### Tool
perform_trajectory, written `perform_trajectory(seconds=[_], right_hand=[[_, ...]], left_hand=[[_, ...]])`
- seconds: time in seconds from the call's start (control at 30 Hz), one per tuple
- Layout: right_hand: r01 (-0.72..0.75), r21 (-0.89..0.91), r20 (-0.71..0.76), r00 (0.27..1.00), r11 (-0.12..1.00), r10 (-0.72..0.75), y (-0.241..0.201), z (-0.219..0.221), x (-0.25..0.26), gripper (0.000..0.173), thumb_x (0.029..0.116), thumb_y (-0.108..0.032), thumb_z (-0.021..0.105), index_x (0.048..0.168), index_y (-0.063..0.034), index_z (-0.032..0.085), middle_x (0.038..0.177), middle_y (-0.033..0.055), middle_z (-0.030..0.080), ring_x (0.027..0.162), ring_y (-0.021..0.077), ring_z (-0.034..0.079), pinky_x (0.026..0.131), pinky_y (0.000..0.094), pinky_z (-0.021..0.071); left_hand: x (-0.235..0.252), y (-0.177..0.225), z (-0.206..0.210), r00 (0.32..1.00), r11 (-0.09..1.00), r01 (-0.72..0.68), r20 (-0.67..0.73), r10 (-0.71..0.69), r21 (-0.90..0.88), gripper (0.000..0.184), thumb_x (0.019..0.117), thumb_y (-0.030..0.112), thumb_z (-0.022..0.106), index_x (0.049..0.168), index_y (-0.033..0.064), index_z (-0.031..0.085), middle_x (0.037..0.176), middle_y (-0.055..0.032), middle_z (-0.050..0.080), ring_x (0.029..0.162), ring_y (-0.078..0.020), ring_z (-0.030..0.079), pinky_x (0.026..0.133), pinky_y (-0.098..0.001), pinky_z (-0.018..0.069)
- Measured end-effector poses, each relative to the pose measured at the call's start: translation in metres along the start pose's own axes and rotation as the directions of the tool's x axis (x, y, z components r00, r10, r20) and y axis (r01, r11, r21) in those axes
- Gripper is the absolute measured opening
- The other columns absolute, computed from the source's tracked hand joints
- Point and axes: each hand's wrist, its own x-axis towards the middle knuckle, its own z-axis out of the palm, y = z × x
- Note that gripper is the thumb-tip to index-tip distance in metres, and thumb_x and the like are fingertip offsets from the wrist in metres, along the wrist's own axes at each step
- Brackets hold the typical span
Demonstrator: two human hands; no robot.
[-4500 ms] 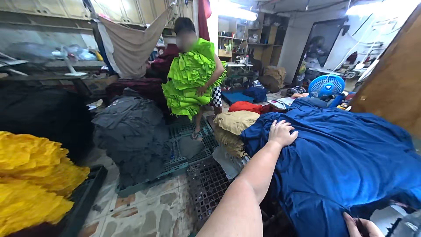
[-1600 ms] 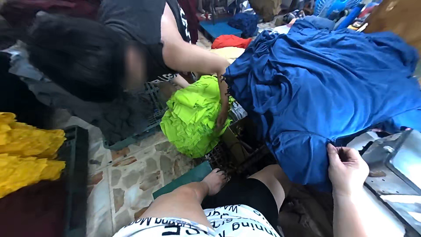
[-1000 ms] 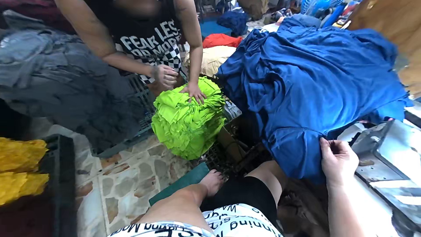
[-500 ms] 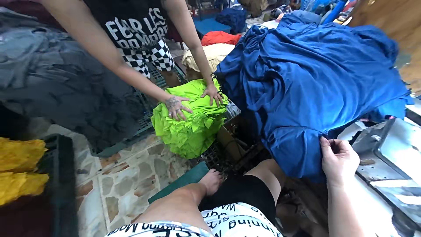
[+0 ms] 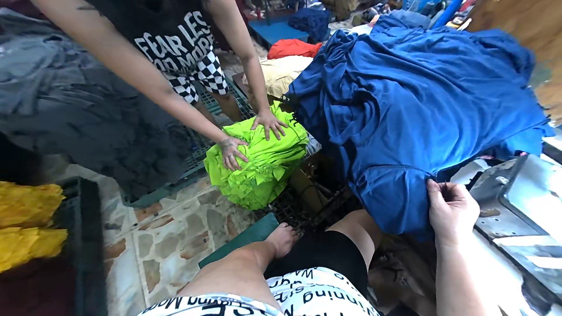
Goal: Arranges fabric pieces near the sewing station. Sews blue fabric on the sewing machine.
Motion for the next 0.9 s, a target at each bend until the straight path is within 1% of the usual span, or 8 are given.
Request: perform_trajectory(seconds=[0.23, 0.3, 0.4, 0.47, 0.53, 0.67, 0.8, 0.9], right_hand=[[-0.002, 0.011, 0.0, 1.0, 1.0, 0.002, 0.001, 0.001, 0.0, 0.032, 0.0997, -0.029, 0.066, 0.09, 0.0013, 0.066, 0.074, 0.0032, 0.059, 0.067, -0.0006, 0.052, 0.064, 0.0177, 0.0412], [-0.005, 0.01, 0.002, 1.0, 1.0, 0.005, 0.001, 0.0, 0.0, 0.031, 0.0995, -0.028, 0.066, 0.09, 0.0007, 0.066, 0.074, 0.0028, 0.06, 0.067, -0.0004, 0.052, 0.064, 0.0178, 0.0416], [-0.014, 0.007, 0.015, 1.0, 1.0, 0.014, -0.002, -0.001, 0.0, 0.031, 0.0999, -0.027, 0.066, 0.093, 0.0026, 0.067, 0.077, 0.0065, 0.062, 0.069, 0.0027, 0.055, 0.067, 0.0203, 0.0443], [-0.018, 0.007, 0.023, 1.0, 1.0, 0.017, -0.003, -0.001, 0.0, 0.032, 0.1, -0.028, 0.066, 0.093, 0.0026, 0.067, 0.077, 0.0066, 0.062, 0.07, 0.0031, 0.055, 0.067, 0.0209, 0.0441], [-0.015, 0.012, 0.017, 1.0, 1.0, 0.015, -0.002, -0.001, 0.0, 0.032, 0.0997, -0.029, 0.066, 0.092, 0.0023, 0.067, 0.077, 0.006, 0.061, 0.069, 0.0025, 0.054, 0.066, 0.0202, 0.0435], [-0.01, 0.015, 0.007, 1.0, 1.0, 0.009, -0.001, -0.001, 0.0, 0.032, 0.0998, -0.029, 0.066, 0.091, 0.0012, 0.066, 0.076, 0.0041, 0.061, 0.068, 0.0001, 0.053, 0.065, 0.0183, 0.0423], [-0.009, 0.007, 0.005, 1.0, 1.0, 0.009, -0.001, 0.0, 0.0, 0.033, 0.0998, -0.029, 0.066, 0.091, 0.0021, 0.066, 0.076, 0.0049, 0.06, 0.068, 0.0008, 0.052, 0.065, 0.0187, 0.0416], [-0.012, 0.002, 0.001, 1.0, 1.0, 0.012, -0.001, 0.0, 0.0, 0.032, 0.0997, -0.029, 0.066, 0.091, 0.0017, 0.066, 0.075, 0.0047, 0.06, 0.068, 0.0012, 0.052, 0.065, 0.0191, 0.0417]], left_hand=[[0.0, 0.0, -0.002, 1.0, 1.0, 0.0, 0.012, 0.0, 0.007, 0.033, 0.1016, 0.008, 0.045, 0.129, 0.0059, 0.065, 0.132, -0.0117, 0.066, 0.132, -0.0304, 0.056, 0.114, -0.0512, 0.0379], [0.0, 0.001, -0.002, 1.0, 1.0, 0.007, 0.021, -0.007, 0.0, 0.035, 0.102, 0.009, 0.045, 0.131, 0.0068, 0.065, 0.133, -0.0113, 0.066, 0.132, -0.0302, 0.056, 0.114, -0.0511, 0.0381], [-0.001, 0.002, -0.009, 0.998, 0.999, 0.017, 0.061, -0.015, -0.038, 0.037, 0.1029, 0.009, 0.045, 0.135, 0.0065, 0.063, 0.137, -0.0126, 0.064, 0.134, -0.0321, 0.054, 0.116, -0.0539, 0.0355], [-0.002, 0.002, -0.008, 0.999, 0.999, 0.018, 0.045, -0.016, -0.047, 0.036, 0.1031, 0.009, 0.045, 0.133, 0.0063, 0.064, 0.135, -0.0125, 0.065, 0.134, -0.0318, 0.055, 0.115, -0.0536, 0.0358], [-0.003, 0.003, -0.01, 0.999, 0.999, 0.019, 0.048, -0.017, -0.043, 0.036, 0.1028, 0.009, 0.045, 0.133, 0.0059, 0.064, 0.135, -0.0125, 0.065, 0.134, -0.0315, 0.055, 0.115, -0.0532, 0.0357], [-0.002, 0.003, -0.009, 0.998, 1.0, 0.022, 0.064, -0.021, -0.016, 0.039, 0.1022, 0.009, 0.046, 0.139, 0.0086, 0.061, 0.137, -0.0111, 0.064, 0.135, -0.0305, 0.054, 0.116, -0.0526, 0.0354], [0.0, 0.001, -0.006, 0.999, 1.0, 0.015, 0.042, -0.015, -0.007, 0.036, 0.1017, 0.01, 0.046, 0.134, 0.0079, 0.063, 0.134, -0.0112, 0.066, 0.132, -0.0307, 0.056, 0.114, -0.0525, 0.0373], [0.0, 0.002, -0.007, 0.999, 1.0, 0.014, 0.052, -0.015, 0.004, 0.037, 0.1013, 0.01, 0.046, 0.134, 0.0083, 0.063, 0.134, -0.0109, 0.065, 0.132, -0.0304, 0.056, 0.114, -0.0522, 0.0376]])
